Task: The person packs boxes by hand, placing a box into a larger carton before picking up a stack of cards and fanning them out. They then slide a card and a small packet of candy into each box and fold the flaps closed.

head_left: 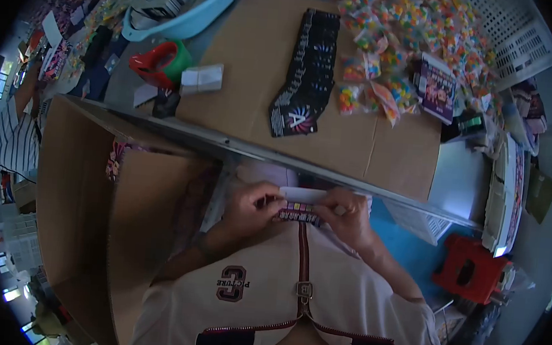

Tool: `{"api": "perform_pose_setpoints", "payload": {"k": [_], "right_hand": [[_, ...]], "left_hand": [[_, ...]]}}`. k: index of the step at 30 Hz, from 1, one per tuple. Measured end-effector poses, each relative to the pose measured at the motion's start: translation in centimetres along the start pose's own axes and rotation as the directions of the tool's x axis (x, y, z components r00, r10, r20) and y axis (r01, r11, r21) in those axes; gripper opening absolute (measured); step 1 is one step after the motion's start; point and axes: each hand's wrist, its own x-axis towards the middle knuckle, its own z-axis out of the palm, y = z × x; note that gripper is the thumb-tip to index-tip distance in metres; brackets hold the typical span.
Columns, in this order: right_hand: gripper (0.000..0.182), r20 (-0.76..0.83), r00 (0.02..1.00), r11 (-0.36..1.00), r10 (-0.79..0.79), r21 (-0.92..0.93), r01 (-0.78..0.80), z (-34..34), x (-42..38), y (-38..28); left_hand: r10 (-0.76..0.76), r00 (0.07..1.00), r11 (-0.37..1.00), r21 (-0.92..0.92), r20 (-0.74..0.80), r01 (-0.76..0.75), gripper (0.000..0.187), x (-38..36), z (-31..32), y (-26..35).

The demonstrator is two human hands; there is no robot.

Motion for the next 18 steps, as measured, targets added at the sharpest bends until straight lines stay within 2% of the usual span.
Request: {"api": "perform_pose_setpoints", "payload": {"k": [1, 2, 3, 4, 5, 6, 7, 8, 9, 10, 12, 13, 15, 16, 17, 18], "right_hand": [[0.011, 0.010, 0.999, 0.999, 0.050, 0.010, -0.050, 0.0, 0.0, -0.4], [0.012, -0.022, 1.000, 0.999, -0.003, 0.039, 0.004, 0.0, 0.2, -0.7], [0.013, -0.059, 0.996, 0.996, -0.068, 0.057, 0.072, -0.2, 0.3, -1.0], [0.013, -0.058, 0.997, 0.997, -0.049, 0.053, 0.052, -0.5, 0.4, -1.2], [0.013, 0.002, 0.992, 0.972, 0.124, 0.200, -0.122, -0.7, 0.5, -1.4], [0.014, 0.086, 0.956, 0.896, 0.281, 0.333, -0.293, -0.7, 0.5, -1.4], [0.014, 0.092, 0.953, 0.891, 0.289, 0.337, -0.303, -0.7, 0.6, -0.9], [0.015, 0.116, 0.977, 0.934, 0.177, 0.293, -0.204, -0.9, 0.8, -0.1], [0.017, 0.144, 0.988, 0.963, 0.062, 0.250, -0.097, -1.0, 0.9, 0.2], [0.017, 0.145, 0.987, 0.961, 0.067, 0.255, -0.102, -1.0, 0.8, 0.1], [0.017, 0.097, 0.983, 0.985, -0.156, 0.093, 0.147, -1.0, 0.7, -0.6], [0.017, 0.097, 0.984, 0.985, -0.148, 0.098, 0.139, -0.9, 0.6, -0.6], [0.017, 0.074, 0.995, 0.986, -0.062, 0.158, 0.050, -0.4, 0.8, -0.5], [0.017, 0.074, 0.995, 0.986, -0.061, 0.160, 0.048, -0.3, 1.0, -0.7], [0.012, 0.087, 0.987, 0.931, 0.134, 0.332, -0.155, -0.4, 1.3, -0.9], [0.008, 0.134, 0.939, 0.805, 0.317, 0.486, -0.341, -0.4, 1.5, -1.0]], "left_hand": [[-0.101, 0.991, 0.990, -0.106, -0.085, 0.092, 0.012, -0.6, 0.5, -0.5], [-0.140, 0.988, 0.984, -0.118, -0.067, 0.131, 0.012, -0.8, 0.6, -0.7], [-0.163, 0.986, 0.962, -0.227, -0.040, 0.150, 0.013, -0.5, 0.5, -0.5], [-0.175, 0.984, 0.930, -0.331, -0.018, 0.159, 0.014, -0.1, 0.3, -0.3], [-0.091, 0.995, 0.978, -0.186, 0.036, 0.096, 0.013, 0.1, 0.2, -0.1], [-0.102, 0.994, 0.976, -0.189, 0.040, 0.108, 0.013, 0.4, 0.0, -0.2], [0.052, 0.995, 0.993, -0.110, 0.087, -0.043, 0.013, 0.7, -0.1, -0.4], [0.203, 0.968, 0.979, -0.038, 0.145, -0.200, 0.012, 1.0, -0.3, -0.4], [0.198, 0.969, 0.980, -0.036, 0.146, -0.194, 0.012, 1.1, -0.5, -0.1], [0.208, 0.963, 0.978, -0.072, 0.170, -0.198, 0.012, 1.2, -0.7, 0.5], [0.211, 0.957, 0.975, -0.108, 0.200, -0.193, 0.011, 1.5, -0.8, 1.0], [0.213, 0.959, 0.977, -0.066, 0.185, -0.204, 0.011, 1.6, -0.7, 1.1], [0.208, 0.963, 0.978, -0.021, 0.169, -0.207, 0.012, 1.2, -0.4, 1.2], [0.012, 0.989, 1.000, -0.022, 0.150, -0.009, 0.012, 1.0, -0.1, 1.3], [-0.183, 0.974, 0.982, -0.027, 0.133, 0.188, 0.014, 1.0, 0.2, 1.4], [-0.184, 0.974, 0.982, -0.027, 0.135, 0.189, 0.014, 1.2, 0.5, 1.6]]}}
